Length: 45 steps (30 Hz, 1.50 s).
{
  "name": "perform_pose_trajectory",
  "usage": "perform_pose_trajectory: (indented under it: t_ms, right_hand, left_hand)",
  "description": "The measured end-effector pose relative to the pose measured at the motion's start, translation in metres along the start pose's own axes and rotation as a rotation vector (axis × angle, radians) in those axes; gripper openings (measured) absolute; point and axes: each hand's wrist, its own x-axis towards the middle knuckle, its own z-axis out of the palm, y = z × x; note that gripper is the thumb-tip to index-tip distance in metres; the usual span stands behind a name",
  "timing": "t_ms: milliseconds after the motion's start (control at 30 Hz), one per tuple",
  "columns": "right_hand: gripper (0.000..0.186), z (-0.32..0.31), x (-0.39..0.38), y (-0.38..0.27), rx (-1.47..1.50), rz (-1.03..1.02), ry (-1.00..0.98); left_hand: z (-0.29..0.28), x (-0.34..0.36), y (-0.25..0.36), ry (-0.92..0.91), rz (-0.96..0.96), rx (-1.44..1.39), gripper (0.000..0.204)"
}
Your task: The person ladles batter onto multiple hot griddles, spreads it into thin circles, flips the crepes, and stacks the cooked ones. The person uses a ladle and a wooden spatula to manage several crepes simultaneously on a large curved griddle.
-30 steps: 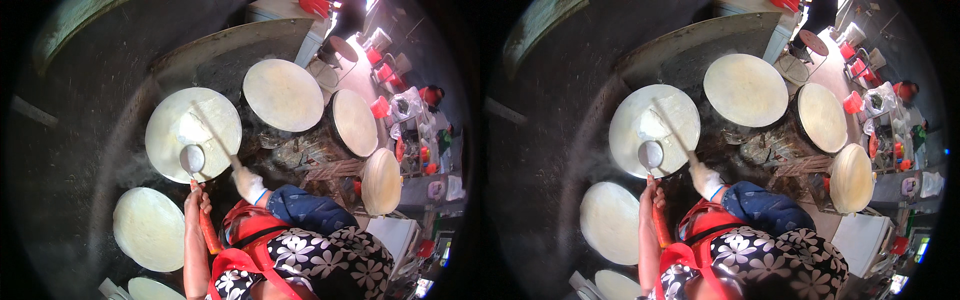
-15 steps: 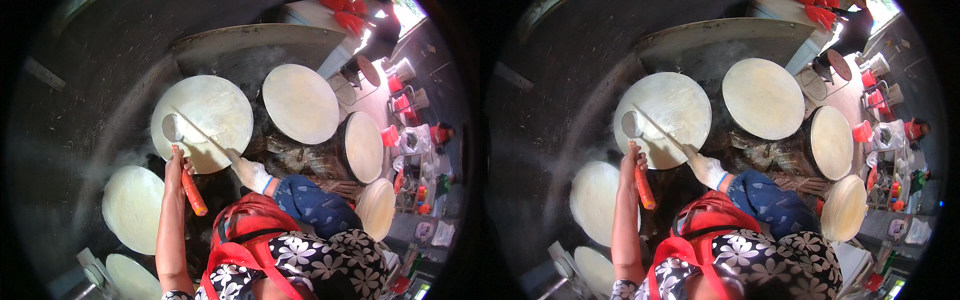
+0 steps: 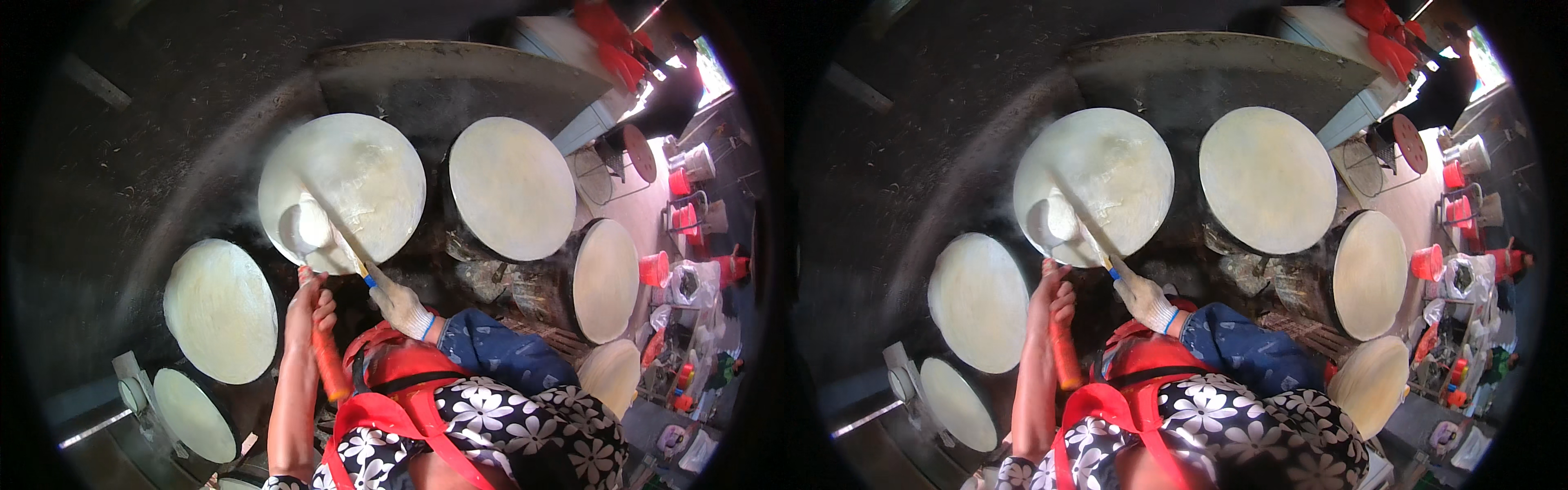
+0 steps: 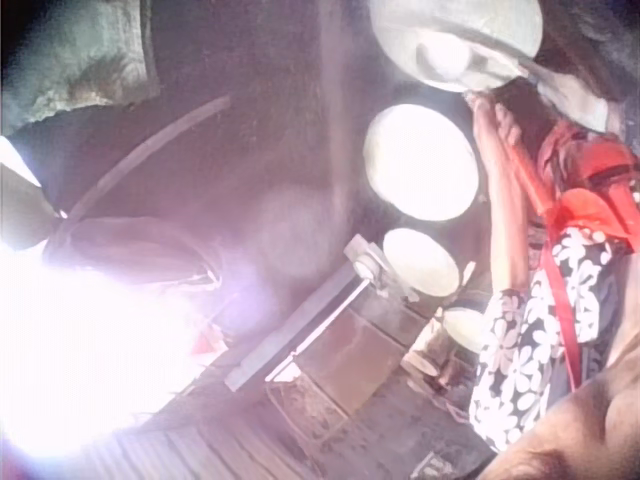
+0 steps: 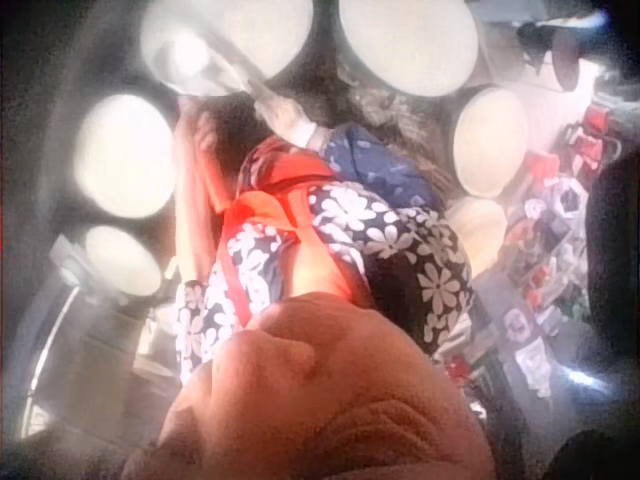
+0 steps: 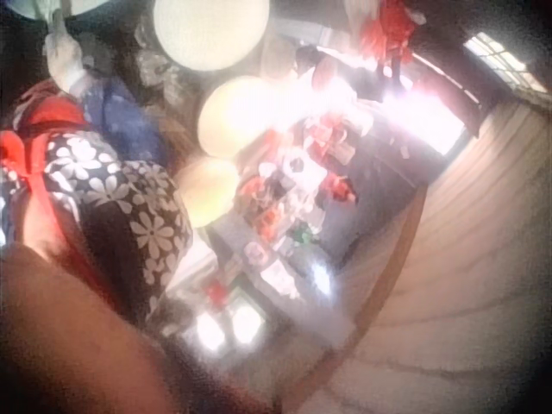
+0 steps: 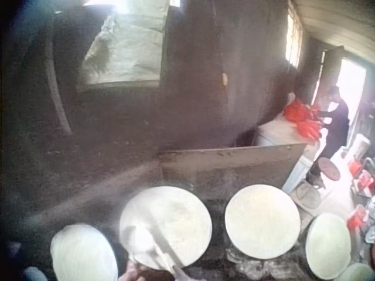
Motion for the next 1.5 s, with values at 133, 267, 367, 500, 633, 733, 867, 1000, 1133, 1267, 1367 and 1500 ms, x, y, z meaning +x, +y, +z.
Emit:
perform_pose_trajectory:
  t_ms: [133, 267, 367, 500, 633, 733, 867, 1000, 1133, 1267, 1367, 1500]
  right_hand:
    - [0.064, -0.049, 0.001, -0.045, -0.389, -0.132, -0.062]
    - [0.063, -0.098, 0.041, -0.058, -0.77, 0.057, -0.008]
    - [0.058, -0.124, 0.078, -0.008, -0.789, 0.281, 0.171]
    - [0.062, -0.092, 0.047, 0.03, -0.899, 0.196, -0.014]
    - [0.068, -0.078, -0.023, 0.021, -0.836, -0.017, -0.357]
    - [0.066, -0.094, -0.038, 0.058, -0.575, 0.054, -0.312]
    - [0.068, -0.076, -0.019, 0.04, -0.556, 0.273, 0.078]
    - [0.072, -0.049, -0.011, 0.004, -0.913, 0.312, -0.129]
    - [0.064, -0.009, -0.001, -0.026, -0.879, -0.071, -0.142]
    - [0.059, 0.043, 0.041, -0.063, -0.599, -0.097, -0.048]
    - [0.05, 0.079, 0.075, -0.07, -0.532, -0.212, -0.025]
    - [0.046, 0.118, 0.121, -0.102, -0.514, -0.293, -0.09]
  left_hand:
    - [0.027, -0.043, 0.01, 0.166, 0.254, 0.013, 0.037]
    - [0.01, -0.044, 0.022, -0.334, -0.099, -0.684, 0.042]
    - [0.034, -0.066, 0.018, -0.413, -0.172, -0.872, 0.048]
    - [0.033, -0.085, 0.007, -0.384, -0.149, -0.799, 0.047]
    - [0.021, -0.104, -0.01, -0.334, -0.124, -0.8, 0.046]
    - [0.012, -0.123, -0.02, -0.392, -0.155, -0.944, 0.047]
    - [-0.039, -0.137, -0.011, -0.464, -0.162, -1.015, 0.051]
    - [-0.049, -0.159, -0.029, -0.431, -0.08, -1.008, 0.052]
    - [-0.089, -0.198, -0.043, -0.346, 0.01, -0.99, 0.049]
    - [-0.132, -0.24, -0.058, -0.245, 0.11, -0.979, 0.044]
    - [-0.16, -0.27, -0.069, -0.204, 0.182, -0.986, 0.044]
    - [-0.196, -0.306, -0.088, -0.152, 0.279, -1.043, 0.045]
